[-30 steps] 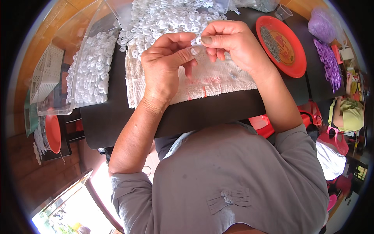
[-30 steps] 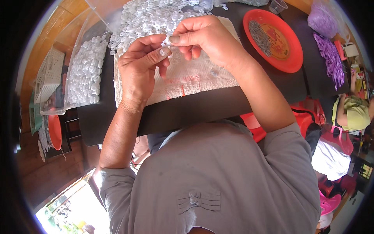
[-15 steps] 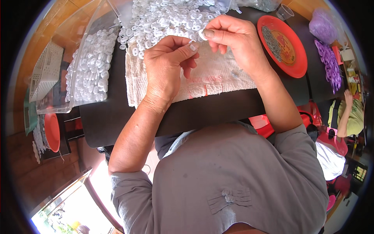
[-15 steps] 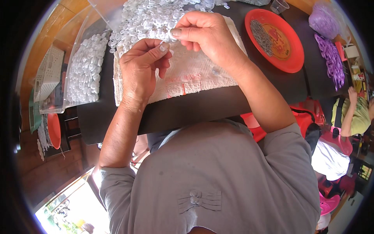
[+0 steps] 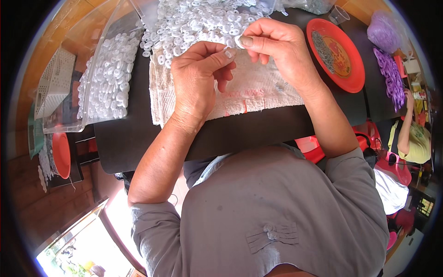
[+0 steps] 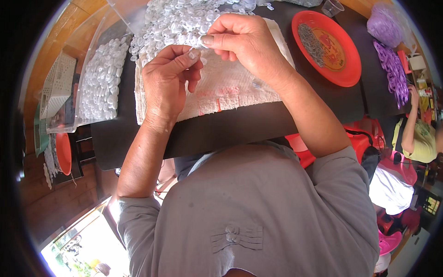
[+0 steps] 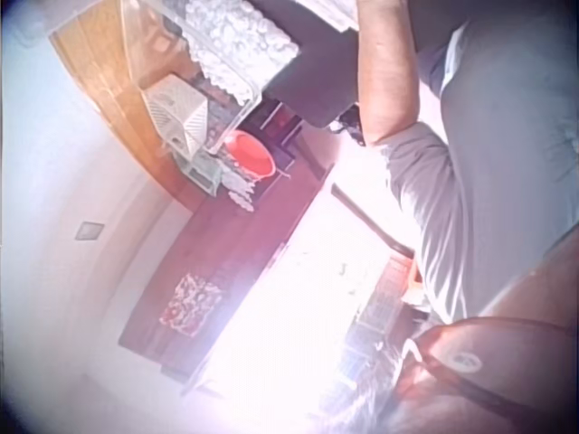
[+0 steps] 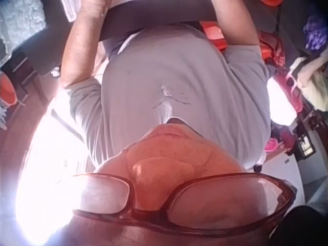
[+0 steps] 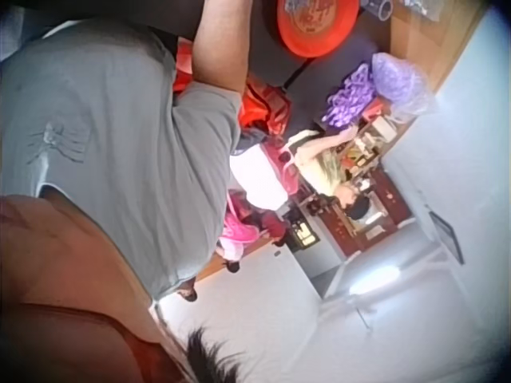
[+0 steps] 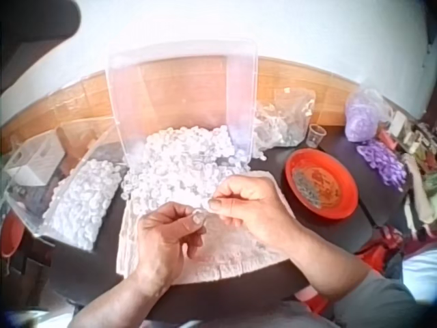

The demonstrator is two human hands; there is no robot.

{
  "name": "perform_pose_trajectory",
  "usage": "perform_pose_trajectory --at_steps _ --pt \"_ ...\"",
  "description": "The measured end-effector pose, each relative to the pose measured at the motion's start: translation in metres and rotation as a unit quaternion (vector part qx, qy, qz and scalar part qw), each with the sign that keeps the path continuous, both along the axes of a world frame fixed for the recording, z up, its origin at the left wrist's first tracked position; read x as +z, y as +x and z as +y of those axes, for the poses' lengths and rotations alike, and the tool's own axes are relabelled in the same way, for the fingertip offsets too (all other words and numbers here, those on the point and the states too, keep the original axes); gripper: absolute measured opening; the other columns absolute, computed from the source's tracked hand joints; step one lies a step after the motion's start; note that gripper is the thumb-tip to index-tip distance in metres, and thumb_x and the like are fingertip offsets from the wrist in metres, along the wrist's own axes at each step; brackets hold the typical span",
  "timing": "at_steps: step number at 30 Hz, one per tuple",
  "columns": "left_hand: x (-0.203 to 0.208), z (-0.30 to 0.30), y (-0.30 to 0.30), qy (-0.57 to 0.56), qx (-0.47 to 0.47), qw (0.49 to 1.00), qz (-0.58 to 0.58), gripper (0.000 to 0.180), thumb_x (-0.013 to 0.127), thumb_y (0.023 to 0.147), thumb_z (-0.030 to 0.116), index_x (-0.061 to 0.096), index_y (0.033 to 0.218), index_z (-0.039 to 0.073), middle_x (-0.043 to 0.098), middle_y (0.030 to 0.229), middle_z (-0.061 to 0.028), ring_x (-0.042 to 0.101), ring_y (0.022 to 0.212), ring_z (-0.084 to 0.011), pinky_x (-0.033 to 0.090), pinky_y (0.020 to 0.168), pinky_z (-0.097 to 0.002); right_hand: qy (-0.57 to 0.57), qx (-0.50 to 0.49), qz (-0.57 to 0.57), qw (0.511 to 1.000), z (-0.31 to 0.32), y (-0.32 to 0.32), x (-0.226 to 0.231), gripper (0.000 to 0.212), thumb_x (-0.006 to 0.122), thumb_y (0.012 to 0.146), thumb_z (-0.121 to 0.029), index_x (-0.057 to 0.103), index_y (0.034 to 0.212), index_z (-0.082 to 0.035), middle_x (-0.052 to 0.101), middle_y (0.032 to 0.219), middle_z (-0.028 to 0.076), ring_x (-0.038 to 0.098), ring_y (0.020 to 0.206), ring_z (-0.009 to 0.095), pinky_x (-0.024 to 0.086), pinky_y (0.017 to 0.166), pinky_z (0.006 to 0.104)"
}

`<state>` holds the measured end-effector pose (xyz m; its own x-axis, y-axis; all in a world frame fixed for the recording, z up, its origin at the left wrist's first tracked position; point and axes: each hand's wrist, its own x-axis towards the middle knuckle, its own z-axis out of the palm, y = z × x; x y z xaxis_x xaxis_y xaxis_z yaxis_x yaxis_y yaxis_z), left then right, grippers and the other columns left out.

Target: Manually assembling small white plastic components by joining two pieces together.

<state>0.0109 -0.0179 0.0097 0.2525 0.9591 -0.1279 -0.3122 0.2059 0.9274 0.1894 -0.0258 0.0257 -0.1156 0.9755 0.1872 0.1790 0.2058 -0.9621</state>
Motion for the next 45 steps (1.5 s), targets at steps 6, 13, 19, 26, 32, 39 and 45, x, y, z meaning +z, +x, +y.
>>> perform_pose_trajectory --at_steps 6,13,19,26,32,39,45 --pt "-0.002 0.001 0.0 -0.002 0.002 1.0 -0.004 0.008 0.067 0.083 0.002 0.063 0.085 -0.004 0.064 0.067 -0.0091 0.055 0.049 -0.0105 0.039 0.041 -0.0219 0.01 -0.002 -0.003 1.0 0.001 -0.001 -0.002 0.012 0.065 0.087 -0.015 0.065 0.085 -0.003 0.057 0.067 -0.001 0.048 0.061 0.006 0.037 0.056 0.0211" --pt "-0.001 -0.001 0.001 0.007 0.019 1.0 0.006 0.009 0.069 0.081 0.004 0.063 0.083 -0.003 0.063 0.065 -0.008 0.053 0.048 -0.0092 0.038 0.039 -0.0216 -0.005 -0.001 0.002 1.0 0.0 -0.001 -0.003 0.012 0.066 0.087 -0.015 0.066 0.086 -0.003 0.058 0.067 -0.001 0.049 0.061 0.006 0.037 0.055 0.0211" --pt "-0.001 -0.001 0.0 0.004 0.024 1.0 -0.006 0.008 0.069 0.081 0.004 0.064 0.083 -0.002 0.063 0.065 -0.0076 0.052 0.048 -0.0088 0.037 0.039 -0.0214 -0.025 0.007 0.018 1.0 0.002 -0.001 -0.005 0.014 0.066 0.087 -0.015 0.066 0.086 -0.002 0.058 0.067 0.0 0.051 0.06 0.006 0.038 0.055 0.0213" --pt "-0.004 0.0 0.0 0.019 0.006 1.0 -0.002 0.009 0.068 0.083 0.005 0.064 0.085 -0.003 0.063 0.066 -0.008 0.053 0.049 -0.0093 0.038 0.04 -0.0215 -0.027 0.037 0.017 0.999 0.0 -0.004 -0.005 0.014 0.065 0.087 -0.016 0.066 0.085 -0.002 0.058 0.067 0.0 0.052 0.061 0.007 0.038 0.055 0.0216" --pt "-0.002 -0.002 0.002 0.033 0.001 0.999 -0.008 0.011 0.068 0.087 0.007 0.063 0.088 -0.003 0.064 0.07 -0.0089 0.056 0.053 -0.011 0.041 0.043 -0.0219 -0.059 -0.003 0.033 0.998 0.001 0.001 -0.001 0.016 0.063 0.089 -0.018 0.066 0.089 -0.002 0.06 0.069 0.001 0.054 0.063 0.008 0.04 0.057 0.022" --pt "-0.001 -0.001 0.001 0.03 -0.015 0.999 0.003 0.011 0.066 0.088 0.007 0.062 0.089 -0.003 0.065 0.071 -0.0095 0.057 0.053 -0.011 0.041 0.043 -0.0219 -0.048 0.018 0.02 0.998 0.003 0.005 -0.002 0.016 0.063 0.089 -0.018 0.066 0.09 -0.002 0.06 0.07 0.001 0.054 0.063 0.007 0.04 0.058 0.0221" --pt "-0.002 -0.001 0.002 0.036 -0.013 0.999 0.007 0.009 0.063 0.09 0.006 0.061 0.089 -0.003 0.064 0.071 -0.0083 0.055 0.053 -0.0099 0.039 0.041 -0.0213 -0.042 0.016 0.041 0.998 0.004 0.001 -0.005 0.013 0.066 0.086 -0.015 0.066 0.083 -0.002 0.058 0.064 0.0 0.052 0.057 0.007 0.038 0.051 0.021"
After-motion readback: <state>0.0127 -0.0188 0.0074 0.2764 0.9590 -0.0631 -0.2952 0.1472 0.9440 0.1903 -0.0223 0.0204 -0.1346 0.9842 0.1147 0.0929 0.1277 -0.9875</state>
